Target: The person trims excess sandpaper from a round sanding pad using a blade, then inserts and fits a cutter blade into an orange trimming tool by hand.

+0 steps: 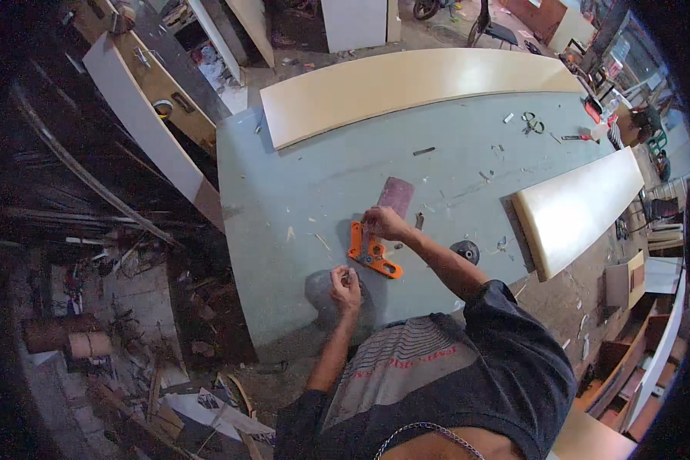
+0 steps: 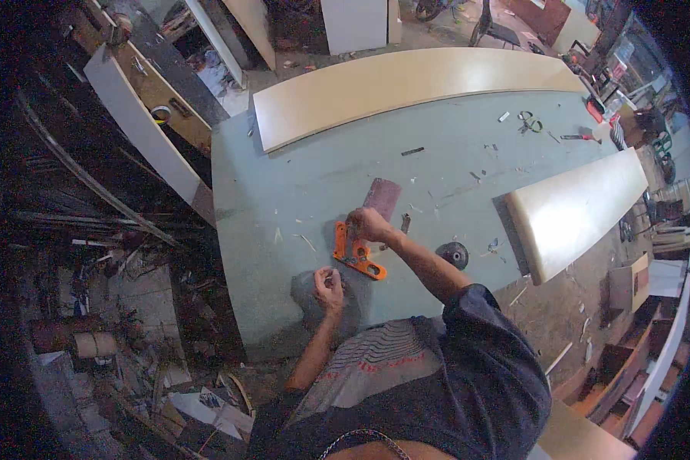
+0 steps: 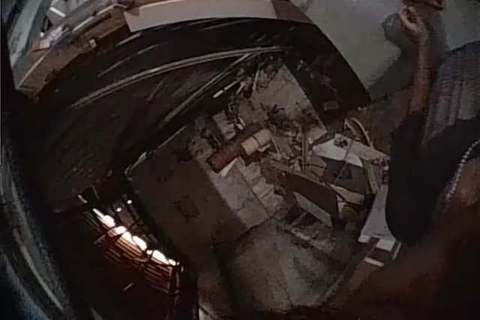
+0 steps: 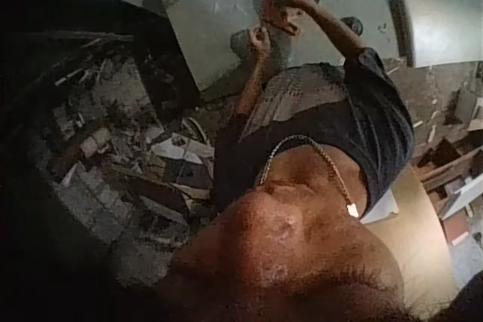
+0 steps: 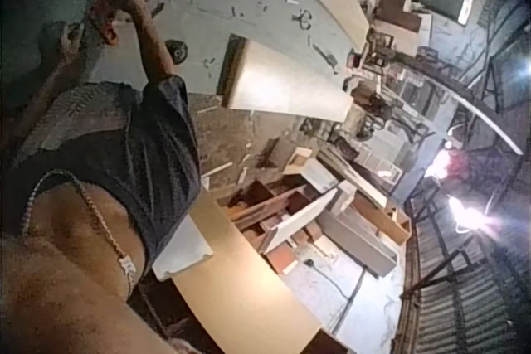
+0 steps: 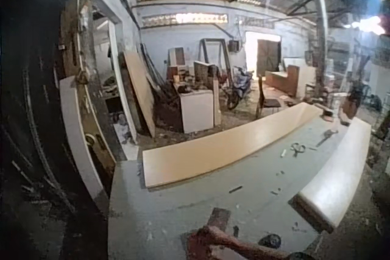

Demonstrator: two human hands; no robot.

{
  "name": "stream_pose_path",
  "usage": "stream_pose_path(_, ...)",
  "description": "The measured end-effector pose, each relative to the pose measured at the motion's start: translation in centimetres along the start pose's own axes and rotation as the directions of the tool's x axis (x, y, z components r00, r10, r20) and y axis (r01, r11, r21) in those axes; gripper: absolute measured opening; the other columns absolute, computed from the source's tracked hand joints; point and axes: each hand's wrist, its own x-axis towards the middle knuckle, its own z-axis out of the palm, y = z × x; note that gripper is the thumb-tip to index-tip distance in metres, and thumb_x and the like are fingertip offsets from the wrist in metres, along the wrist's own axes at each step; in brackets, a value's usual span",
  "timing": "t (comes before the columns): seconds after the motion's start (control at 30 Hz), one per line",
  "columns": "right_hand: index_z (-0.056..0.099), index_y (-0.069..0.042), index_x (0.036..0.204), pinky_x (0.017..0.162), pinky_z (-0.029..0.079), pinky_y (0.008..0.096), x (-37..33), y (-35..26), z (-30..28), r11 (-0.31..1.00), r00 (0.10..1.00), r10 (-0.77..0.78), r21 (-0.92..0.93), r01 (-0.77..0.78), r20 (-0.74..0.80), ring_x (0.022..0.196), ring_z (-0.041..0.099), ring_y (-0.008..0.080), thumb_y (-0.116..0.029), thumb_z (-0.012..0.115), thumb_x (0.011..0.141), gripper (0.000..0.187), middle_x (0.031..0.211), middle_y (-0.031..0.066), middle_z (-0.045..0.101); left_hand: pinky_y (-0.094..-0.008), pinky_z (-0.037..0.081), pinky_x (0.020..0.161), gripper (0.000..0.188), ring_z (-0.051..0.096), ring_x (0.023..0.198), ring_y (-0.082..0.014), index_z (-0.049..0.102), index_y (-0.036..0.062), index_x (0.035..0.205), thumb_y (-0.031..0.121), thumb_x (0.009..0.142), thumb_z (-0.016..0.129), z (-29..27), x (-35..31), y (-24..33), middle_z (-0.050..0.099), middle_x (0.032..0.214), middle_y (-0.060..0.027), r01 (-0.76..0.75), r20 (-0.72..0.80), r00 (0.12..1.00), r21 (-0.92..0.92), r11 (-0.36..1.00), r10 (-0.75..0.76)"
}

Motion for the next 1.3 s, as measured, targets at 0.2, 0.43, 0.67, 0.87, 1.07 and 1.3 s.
stream_pose_path(0.2, 0.067, -0.001, 0.096, 0.067, 0.051, 0.0329, 1.1, -1.1, -3.2, 0.960, 0.993, 0.115, 0.255, -0.117, 0.025, 0.077, 0.066, 0.0150, -0.010, 0.073, 0.077, 0.021, 0.082, 0.0109, 0.069, -0.0317, 0.051, 0.063, 0.035, 0.065, 0.071, -0.0185, 0.054, 0.0019, 0.109, 0.032, 0.092, 0.063, -0.2, -0.1, 1.0, 0.067, 0.098, -0.0125, -0.005, 0.021, 1.000, -0.034, 0.999, 0.005)
stream_pose_path(0.43, 0.066, -0.002, 0.099, 0.073, 0.053, 0.0382, 0.0, -5.9, -3.3, 0.994, 0.987, -0.104, -0.037, 0.101, -0.118, 0.084, 0.065, 0.0309, -0.011, 0.064, 0.081, 0.020, 0.091, 0.0130, 0.065, -0.0301, 0.048, 0.062, 0.035, 0.059, 0.068, -0.0140, 0.053, 0.0025, 0.108, 0.034, 0.094, 0.060, -1.0, 0.0, 2.0, 0.060, 0.093, -0.0080, -0.012, 0.101, 0.995, -0.026, 1.000, 0.015)
stream_pose_path(0.67, 0.064, -0.007, 0.107, 0.088, 0.049, 0.0420, -4.6, -4.7, 0.6, 0.952, 0.954, -0.236, -0.153, 0.265, 0.185, 0.104, 0.058, 0.0328, -0.020, 0.070, 0.078, 0.032, 0.106, 0.0138, 0.061, -0.0311, 0.047, 0.065, 0.026, 0.058, 0.076, -0.0152, 0.052, 0.0030, 0.107, 0.024, 0.093, 0.061, -0.8, -0.3, 1.8, 0.057, 0.099, -0.0085, -0.071, 0.081, 0.995, 0.065, 0.995, 0.066)
stream_pose_path(0.87, 0.063, -0.005, 0.109, 0.085, 0.050, 0.0426, -3.4, -3.0, -2.3, 0.968, 0.969, -0.236, -0.073, 0.242, 0.077, 0.100, 0.060, 0.0338, -0.019, 0.071, 0.079, 0.033, 0.107, 0.0142, 0.062, -0.0341, 0.049, 0.066, 0.030, 0.062, 0.075, -0.0198, 0.056, 0.0028, 0.106, 0.029, 0.093, 0.060, -0.5, 0.1, 1.9, 0.064, 0.090, -0.0100, -0.047, 0.029, 0.998, -0.002, 0.999, 0.047)
stream_pose_path(1.07, 0.061, -0.007, 0.108, 0.083, 0.049, 0.0450, -0.8, -1.9, -1.8, 0.988, 0.996, -0.076, -0.132, 0.082, 0.048, 0.097, 0.059, 0.0384, -0.029, 0.064, 0.086, 0.031, 0.101, 0.0184, 0.060, -0.0328, 0.051, 0.066, 0.032, 0.065, 0.074, -0.0200, 0.056, 0.0031, 0.107, 0.031, 0.092, 0.061, -0.6, 0.1, 1.2, 0.067, 0.089, -0.0106, 0.052, 0.014, 0.999, 0.067, 0.996, -0.053)
stream_pose_path(1.3, 0.057, -0.003, 0.090, 0.078, 0.049, 0.0478, 0.9, -0.5, -1.2, 0.937, 0.962, 0.176, -0.336, -0.098, 0.210, 0.094, 0.060, 0.0382, -0.031, 0.067, 0.086, 0.030, 0.102, 0.0170, 0.057, -0.0308, 0.050, 0.061, 0.032, 0.060, 0.067, -0.0141, 0.054, 0.0022, 0.109, 0.028, 0.093, 0.061, -0.5, -0.1, 1.4, 0.062, 0.095, -0.0075, 0.038, 0.036, 0.999, 0.055, 0.998, -0.040)
